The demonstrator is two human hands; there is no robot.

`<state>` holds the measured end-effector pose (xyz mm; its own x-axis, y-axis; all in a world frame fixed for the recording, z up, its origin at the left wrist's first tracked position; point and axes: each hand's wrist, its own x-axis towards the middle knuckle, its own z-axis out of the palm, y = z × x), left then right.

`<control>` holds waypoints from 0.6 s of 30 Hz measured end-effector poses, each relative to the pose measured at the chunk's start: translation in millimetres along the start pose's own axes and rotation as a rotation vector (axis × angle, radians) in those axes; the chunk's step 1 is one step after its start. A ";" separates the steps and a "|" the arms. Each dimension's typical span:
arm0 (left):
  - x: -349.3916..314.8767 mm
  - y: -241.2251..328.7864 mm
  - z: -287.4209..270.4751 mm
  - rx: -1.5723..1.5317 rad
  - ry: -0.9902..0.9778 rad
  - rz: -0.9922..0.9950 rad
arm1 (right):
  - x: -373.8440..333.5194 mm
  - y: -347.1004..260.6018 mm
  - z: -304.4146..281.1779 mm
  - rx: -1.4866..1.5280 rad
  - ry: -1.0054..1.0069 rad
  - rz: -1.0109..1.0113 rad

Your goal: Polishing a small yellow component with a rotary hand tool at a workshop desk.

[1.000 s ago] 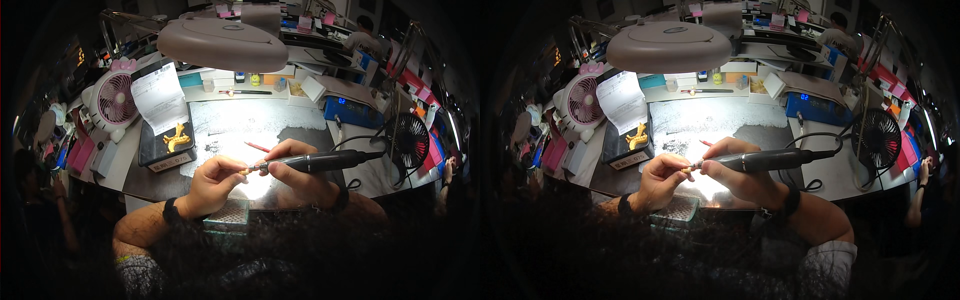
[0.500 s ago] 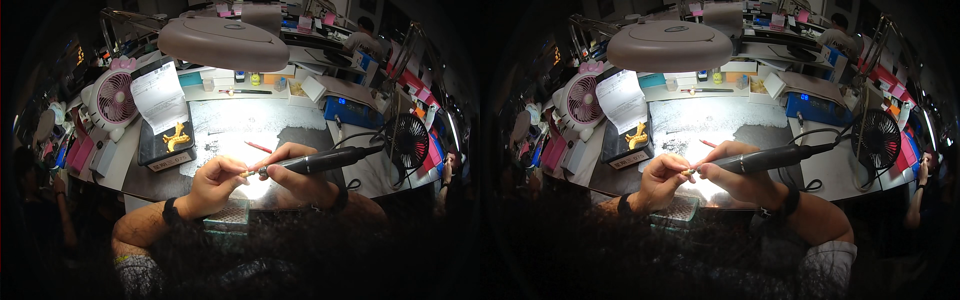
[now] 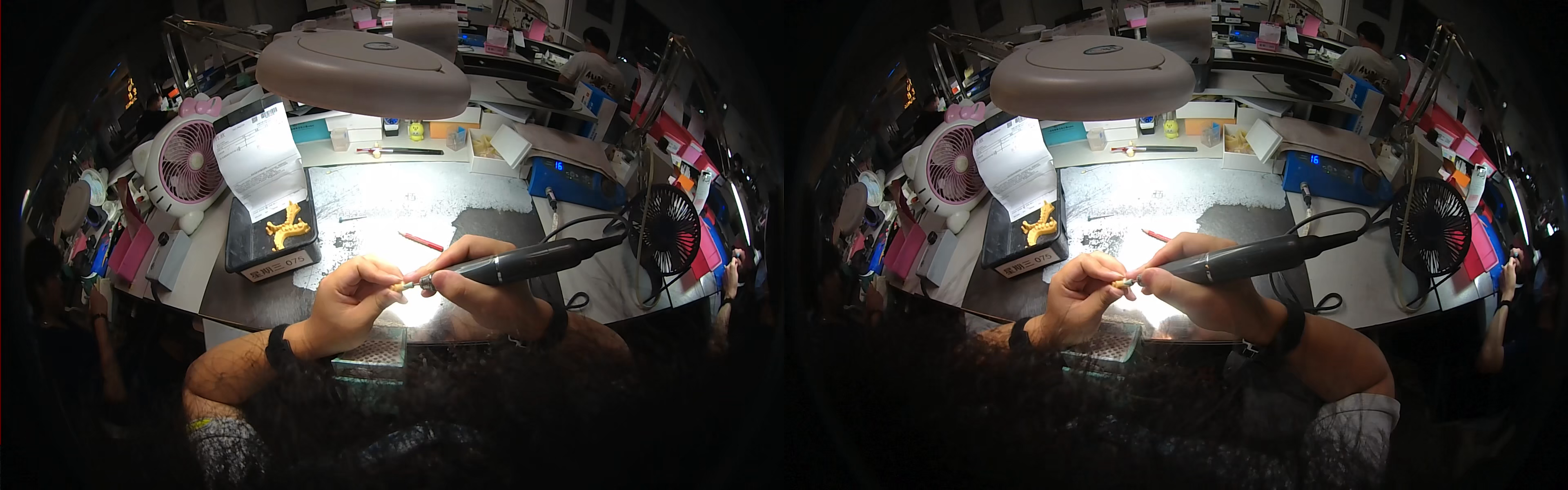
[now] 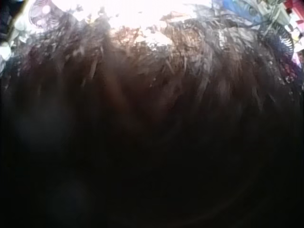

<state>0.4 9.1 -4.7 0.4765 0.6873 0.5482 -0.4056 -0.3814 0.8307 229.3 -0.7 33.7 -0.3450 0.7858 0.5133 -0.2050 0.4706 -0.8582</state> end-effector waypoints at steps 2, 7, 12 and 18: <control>0.2 0.0 0.1 0.002 -0.002 0.001 | 0.2 0.7 -0.1 0.009 0.002 -0.005; -0.6 0.0 -0.2 0.016 0.002 0.013 | -0.6 1.8 -0.6 -0.001 -0.013 0.025; 0.1 -0.5 0.2 0.011 -0.006 0.012 | -1.6 2.7 1.1 0.040 0.002 0.015; 0.1 -0.6 0.3 0.010 -0.007 0.019 | -1.4 0.1 0.0 0.010 -0.006 0.043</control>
<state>0.9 9.2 -5.1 0.4744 0.6751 0.5650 -0.4071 -0.4008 0.8208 229.8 -1.8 32.9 -0.3592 0.8030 0.4755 -0.1984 0.4321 -0.8797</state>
